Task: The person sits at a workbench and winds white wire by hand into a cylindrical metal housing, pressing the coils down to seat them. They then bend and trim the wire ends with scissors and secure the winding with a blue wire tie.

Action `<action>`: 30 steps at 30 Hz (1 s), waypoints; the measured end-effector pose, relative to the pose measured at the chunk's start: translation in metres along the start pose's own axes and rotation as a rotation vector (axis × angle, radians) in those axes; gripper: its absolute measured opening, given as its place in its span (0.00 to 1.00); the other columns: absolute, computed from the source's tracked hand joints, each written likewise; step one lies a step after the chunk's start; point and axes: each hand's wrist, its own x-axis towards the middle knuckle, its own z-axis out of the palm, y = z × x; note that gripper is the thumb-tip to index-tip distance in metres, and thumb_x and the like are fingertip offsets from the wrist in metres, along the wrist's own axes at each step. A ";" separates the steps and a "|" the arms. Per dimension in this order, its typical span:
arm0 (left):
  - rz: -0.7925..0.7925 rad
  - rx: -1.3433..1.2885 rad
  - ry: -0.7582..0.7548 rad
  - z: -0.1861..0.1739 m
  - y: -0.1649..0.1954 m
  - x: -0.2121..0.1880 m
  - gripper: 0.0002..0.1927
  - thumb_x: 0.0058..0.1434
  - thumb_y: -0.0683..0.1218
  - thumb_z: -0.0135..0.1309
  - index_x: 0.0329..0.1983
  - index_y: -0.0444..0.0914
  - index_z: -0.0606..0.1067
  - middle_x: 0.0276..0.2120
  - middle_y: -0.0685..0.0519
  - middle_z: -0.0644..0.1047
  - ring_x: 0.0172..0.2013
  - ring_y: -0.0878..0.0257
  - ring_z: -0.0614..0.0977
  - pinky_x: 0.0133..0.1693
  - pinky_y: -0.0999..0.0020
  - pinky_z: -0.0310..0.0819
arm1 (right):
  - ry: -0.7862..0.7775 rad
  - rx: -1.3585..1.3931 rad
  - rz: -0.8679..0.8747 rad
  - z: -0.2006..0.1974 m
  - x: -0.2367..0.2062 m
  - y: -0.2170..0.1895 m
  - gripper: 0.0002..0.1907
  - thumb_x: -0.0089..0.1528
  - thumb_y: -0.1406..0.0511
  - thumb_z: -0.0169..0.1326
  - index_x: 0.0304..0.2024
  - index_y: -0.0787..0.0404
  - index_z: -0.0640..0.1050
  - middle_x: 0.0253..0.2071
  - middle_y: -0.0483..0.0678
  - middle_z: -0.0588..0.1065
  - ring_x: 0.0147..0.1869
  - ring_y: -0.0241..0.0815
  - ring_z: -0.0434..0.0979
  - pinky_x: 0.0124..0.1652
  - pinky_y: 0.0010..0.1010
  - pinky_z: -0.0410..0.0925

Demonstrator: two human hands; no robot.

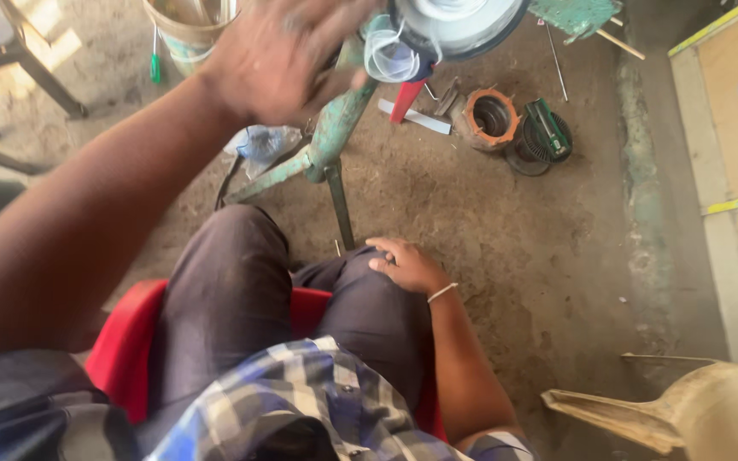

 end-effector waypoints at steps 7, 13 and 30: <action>0.139 0.671 -0.306 0.038 -0.017 -0.029 0.24 0.60 0.55 0.49 0.60 0.46 0.73 0.56 0.56 0.79 0.64 0.59 0.72 0.69 0.53 0.52 | 0.034 0.005 0.008 0.000 -0.001 0.005 0.25 0.61 0.58 0.59 0.61 0.55 0.76 0.53 0.53 0.80 0.48 0.46 0.81 0.52 0.36 0.72; -0.327 0.121 -0.656 0.046 0.011 -0.042 0.14 0.64 0.48 0.48 0.47 0.41 0.79 0.41 0.46 0.82 0.48 0.51 0.82 0.59 0.52 0.70 | 0.270 0.231 0.072 -0.004 -0.008 -0.012 0.23 0.63 0.59 0.58 0.61 0.56 0.78 0.52 0.50 0.82 0.47 0.40 0.82 0.50 0.34 0.74; -0.863 -0.879 0.164 -0.034 0.146 0.011 0.06 0.62 0.43 0.61 0.39 0.36 0.82 0.33 0.48 0.82 0.32 0.53 0.82 0.37 0.63 0.75 | 0.798 0.603 -0.357 -0.069 -0.064 -0.184 0.17 0.72 0.58 0.59 0.48 0.68 0.82 0.34 0.39 0.74 0.38 0.29 0.68 0.39 0.21 0.64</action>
